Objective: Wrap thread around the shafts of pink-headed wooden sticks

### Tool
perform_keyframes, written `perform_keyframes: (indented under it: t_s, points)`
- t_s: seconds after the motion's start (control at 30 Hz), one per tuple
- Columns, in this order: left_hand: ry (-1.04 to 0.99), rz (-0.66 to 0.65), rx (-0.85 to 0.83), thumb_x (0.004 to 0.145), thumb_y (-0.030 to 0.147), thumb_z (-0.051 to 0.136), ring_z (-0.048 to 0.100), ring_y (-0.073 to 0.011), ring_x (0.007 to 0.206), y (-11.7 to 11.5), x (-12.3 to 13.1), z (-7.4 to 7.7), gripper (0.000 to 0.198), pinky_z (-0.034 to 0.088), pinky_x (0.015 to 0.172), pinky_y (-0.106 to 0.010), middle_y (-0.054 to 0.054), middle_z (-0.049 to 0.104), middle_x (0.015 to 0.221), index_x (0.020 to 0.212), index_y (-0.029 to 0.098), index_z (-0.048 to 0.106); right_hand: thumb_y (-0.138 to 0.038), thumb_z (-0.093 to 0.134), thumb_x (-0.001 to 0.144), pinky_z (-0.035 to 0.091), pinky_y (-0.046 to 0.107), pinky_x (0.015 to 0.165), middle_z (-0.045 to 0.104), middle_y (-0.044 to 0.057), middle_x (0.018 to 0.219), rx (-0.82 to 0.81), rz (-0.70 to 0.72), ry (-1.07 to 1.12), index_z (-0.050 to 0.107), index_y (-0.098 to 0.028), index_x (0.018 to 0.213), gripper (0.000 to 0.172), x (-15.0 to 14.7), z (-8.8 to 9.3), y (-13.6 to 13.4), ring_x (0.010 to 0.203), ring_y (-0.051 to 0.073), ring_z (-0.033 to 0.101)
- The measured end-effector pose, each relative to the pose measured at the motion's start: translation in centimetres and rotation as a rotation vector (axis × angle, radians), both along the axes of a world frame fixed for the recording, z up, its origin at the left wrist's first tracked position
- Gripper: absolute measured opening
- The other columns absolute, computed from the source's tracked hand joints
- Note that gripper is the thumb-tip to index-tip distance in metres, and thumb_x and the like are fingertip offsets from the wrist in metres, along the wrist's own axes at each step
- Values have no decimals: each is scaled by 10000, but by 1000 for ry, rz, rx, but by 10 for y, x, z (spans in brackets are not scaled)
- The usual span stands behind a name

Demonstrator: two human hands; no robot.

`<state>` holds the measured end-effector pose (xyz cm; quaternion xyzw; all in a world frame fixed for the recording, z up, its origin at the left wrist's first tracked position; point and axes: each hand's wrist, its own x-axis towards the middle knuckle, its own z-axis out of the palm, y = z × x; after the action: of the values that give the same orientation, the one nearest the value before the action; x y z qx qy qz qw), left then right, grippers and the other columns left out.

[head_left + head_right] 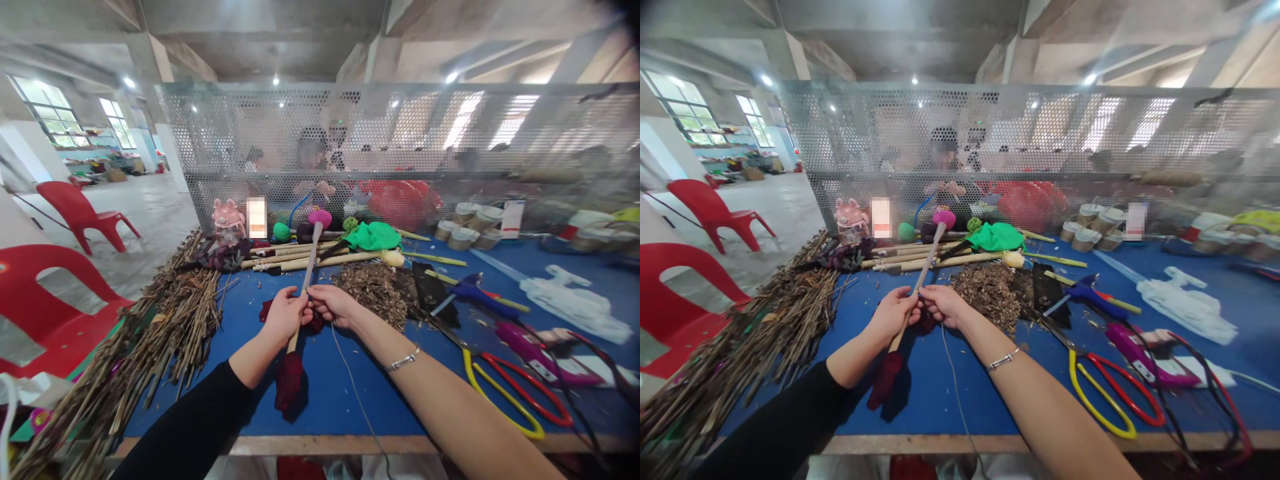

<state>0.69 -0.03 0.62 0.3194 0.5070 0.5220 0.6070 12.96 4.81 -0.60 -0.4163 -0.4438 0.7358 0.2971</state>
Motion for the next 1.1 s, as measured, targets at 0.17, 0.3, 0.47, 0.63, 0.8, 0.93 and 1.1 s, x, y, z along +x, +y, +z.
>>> perform_keyframes:
  t_s: [0.17,0.3,0.47,0.63,0.8,0.93,1.1]
  points:
    - [-135,-105,-10,824,222,497,601,-101,562,-12,4,8,501,478,494,-187,-52,614,724,1264,152,267,-286,546,760,146,118,298,502,-41,476,-19,11,11,521,-162,789,130,5,6,-4,311,30,349]
    - [172,-344,68,768,390,540,578,-113,528,-15,4,-5,359,448,435,-196,-47,607,701,1014,134,495,-311,542,757,102,169,295,343,-85,345,166,-17,-240,482,-151,601,231,12,5,-15,272,27,221]
    - [570,-376,185,595,398,685,488,-86,426,-8,-2,-25,325,402,406,-194,19,533,518,697,136,521,-289,534,743,91,204,329,289,-101,324,263,-135,-438,430,-163,536,264,15,-2,-25,270,22,182]
    - [473,-427,230,691,498,553,518,-94,467,-12,1,-21,364,406,431,-199,3,572,591,780,146,531,-350,481,747,72,198,324,263,-105,355,194,-156,-217,392,-188,577,251,17,6,-28,293,37,159]
    - [916,-2,566,787,420,467,592,-134,749,38,4,5,324,460,682,-237,-63,627,867,940,150,558,-402,508,707,73,177,327,242,-112,418,219,-260,-46,341,-199,607,281,29,20,-28,325,30,142]
    - [1316,229,503,787,277,485,443,-225,1127,128,11,26,463,359,922,-325,-158,441,1233,1218,128,407,-410,489,713,70,185,340,253,-104,425,195,-287,-94,353,-196,620,271,35,17,-28,331,32,162]
    - [1434,132,437,693,275,613,334,-389,1192,222,33,19,675,349,890,-470,-213,201,1387,1295,182,321,-390,474,739,82,203,371,289,-90,451,196,-265,-147,373,-183,627,256,36,6,-26,353,31,186]
